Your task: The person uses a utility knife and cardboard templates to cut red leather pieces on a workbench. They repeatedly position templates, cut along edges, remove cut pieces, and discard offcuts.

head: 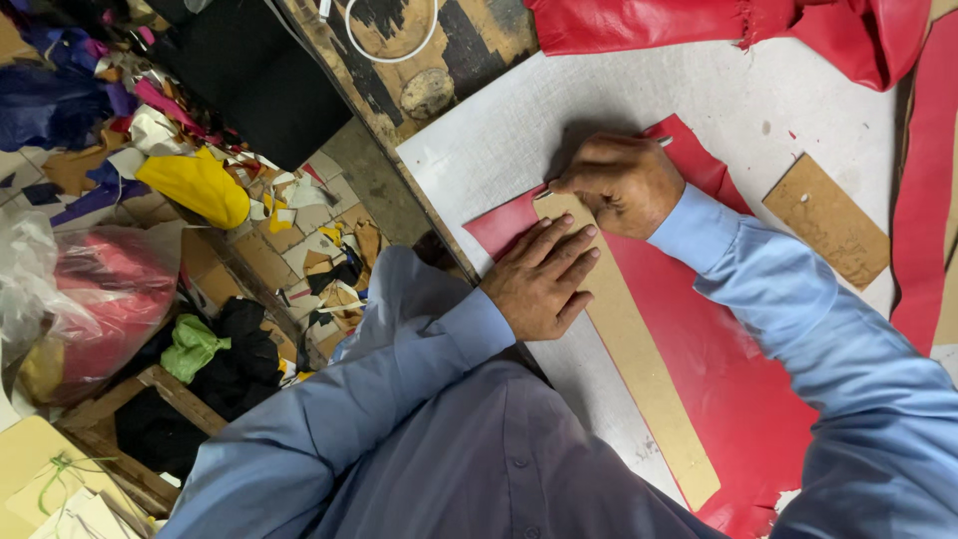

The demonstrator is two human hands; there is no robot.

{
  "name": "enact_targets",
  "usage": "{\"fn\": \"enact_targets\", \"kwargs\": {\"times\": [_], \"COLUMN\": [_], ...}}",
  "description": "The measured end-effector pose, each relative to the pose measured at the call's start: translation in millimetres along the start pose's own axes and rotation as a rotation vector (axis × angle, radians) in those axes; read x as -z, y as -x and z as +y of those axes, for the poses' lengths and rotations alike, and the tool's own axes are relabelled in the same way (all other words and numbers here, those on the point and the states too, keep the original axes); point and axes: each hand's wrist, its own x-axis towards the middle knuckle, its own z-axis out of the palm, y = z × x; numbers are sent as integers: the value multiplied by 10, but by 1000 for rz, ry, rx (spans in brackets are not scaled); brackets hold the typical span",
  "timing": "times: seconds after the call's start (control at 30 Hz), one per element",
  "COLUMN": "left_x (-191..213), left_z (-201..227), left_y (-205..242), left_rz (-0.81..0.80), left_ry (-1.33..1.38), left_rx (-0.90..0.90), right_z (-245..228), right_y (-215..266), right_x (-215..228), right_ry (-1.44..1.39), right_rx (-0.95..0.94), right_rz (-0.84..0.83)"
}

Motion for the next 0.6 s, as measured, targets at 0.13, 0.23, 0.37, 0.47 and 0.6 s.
{"fn": "enact_targets", "kwargs": {"times": [0.13,0.23,0.37,0.47,0.6], "left_x": [-15,-16,-13,8,24], "left_z": [-4,-2,12,-5,-9], "left_y": [-13,0,-10,-58,-31], "left_rz": [11,4,12,16,17], "left_ry": [3,4,-3,5,-15], "left_rx": [-7,4,19,5,-3], "right_z": [31,48,186,270,-31], "right_y": [-19,7,93,150,297], "right_x": [-68,-123,22,278,250], "right_ry": [68,119,212,289,430], "right_rx": [85,99,91,55,-133], "right_rz": [-49,-97,-115,-70,79]}}
